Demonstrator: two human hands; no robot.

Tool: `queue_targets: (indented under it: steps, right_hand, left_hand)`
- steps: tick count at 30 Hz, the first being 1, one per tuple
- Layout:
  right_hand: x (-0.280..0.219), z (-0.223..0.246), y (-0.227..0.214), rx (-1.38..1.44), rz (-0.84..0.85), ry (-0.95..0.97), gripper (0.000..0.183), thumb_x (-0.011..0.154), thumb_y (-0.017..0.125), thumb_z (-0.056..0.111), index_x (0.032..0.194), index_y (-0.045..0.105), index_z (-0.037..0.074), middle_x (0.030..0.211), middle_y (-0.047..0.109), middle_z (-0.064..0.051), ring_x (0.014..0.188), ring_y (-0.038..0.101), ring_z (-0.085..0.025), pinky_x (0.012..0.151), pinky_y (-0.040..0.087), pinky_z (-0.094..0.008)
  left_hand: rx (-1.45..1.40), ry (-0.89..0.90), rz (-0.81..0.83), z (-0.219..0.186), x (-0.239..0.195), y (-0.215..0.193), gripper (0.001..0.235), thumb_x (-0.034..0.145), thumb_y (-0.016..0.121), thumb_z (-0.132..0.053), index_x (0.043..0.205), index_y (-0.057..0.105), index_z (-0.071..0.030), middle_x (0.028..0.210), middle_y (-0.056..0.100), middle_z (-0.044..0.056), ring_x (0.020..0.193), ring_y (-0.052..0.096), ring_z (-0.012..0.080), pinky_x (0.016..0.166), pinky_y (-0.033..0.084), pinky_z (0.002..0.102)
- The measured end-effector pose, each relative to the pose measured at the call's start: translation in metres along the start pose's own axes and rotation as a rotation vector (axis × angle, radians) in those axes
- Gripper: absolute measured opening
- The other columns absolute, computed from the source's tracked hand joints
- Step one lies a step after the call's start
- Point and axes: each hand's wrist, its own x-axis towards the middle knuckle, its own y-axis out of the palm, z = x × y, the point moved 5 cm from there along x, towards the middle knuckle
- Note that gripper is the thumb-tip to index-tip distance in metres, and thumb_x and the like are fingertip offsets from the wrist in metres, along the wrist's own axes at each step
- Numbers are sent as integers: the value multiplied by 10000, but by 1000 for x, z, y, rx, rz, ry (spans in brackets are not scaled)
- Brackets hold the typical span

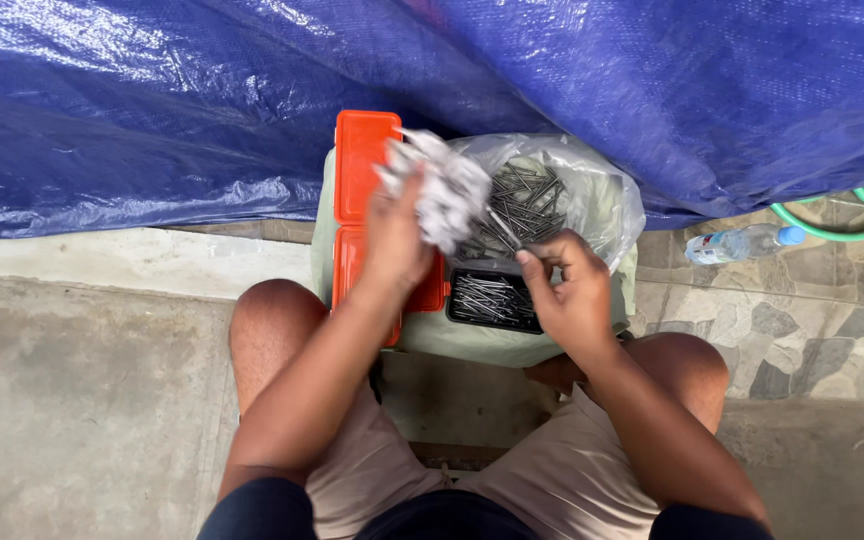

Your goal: The person cleans individual metal clips by rubbing them with a white cloth, picking them one by one from a plastic bag and placing them into an orange container.

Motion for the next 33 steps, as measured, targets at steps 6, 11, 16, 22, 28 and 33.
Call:
queue_targets:
  steps: [6,11,16,22,28,33]
  right_hand:
    - [-9,-43,1,304,-102,210,38,931,609,12,917,590,-17,677,594,-47,663,501,-53,603,440,-241]
    - [3,5,9,25,37,-25,54,893,635,84,941,647,62,894,541,-112,717,563,-270,693,460,-363]
    - [-9,11,24,-35,163,-136,413,876,646,142,1267,579,26,1200,451,-199,859,586,-321,799,477,-414]
    - [0,33,4,-69,165,-149,264,874,622,157,1127,690,121,1133,576,-144,855,652,-300,775,502,-396]
    - [15,13,-20,4,38,10,125,886,632,117,982,697,72,664,641,-69,536,585,-227,550,483,-325]
    - [17,-14,-16,223,144,278,54,850,695,47,809,661,40,525,547,-42,457,445,-65,411,386,-203]
  left_hand:
    - [-16,-13,307,16,-41,21,345,788,708,-79,1088,569,18,890,682,125,799,698,207,701,582,353]
    - [384,121,445,10,-58,35,120,887,644,-128,782,642,-70,617,602,-14,602,545,32,561,467,195]
    - [513,302,370,-27,-52,50,328,947,550,-105,623,597,-85,552,554,-20,565,474,32,568,421,205]
    - [537,307,391,-22,-32,28,150,957,554,-125,926,678,-46,823,663,7,802,527,57,794,500,292]
    - [788,131,721,4,-60,47,128,782,668,-66,869,652,26,764,655,81,765,541,136,716,492,359]
    - [925,288,892,18,-68,50,230,795,681,-91,954,605,58,856,634,252,830,636,412,744,493,474]
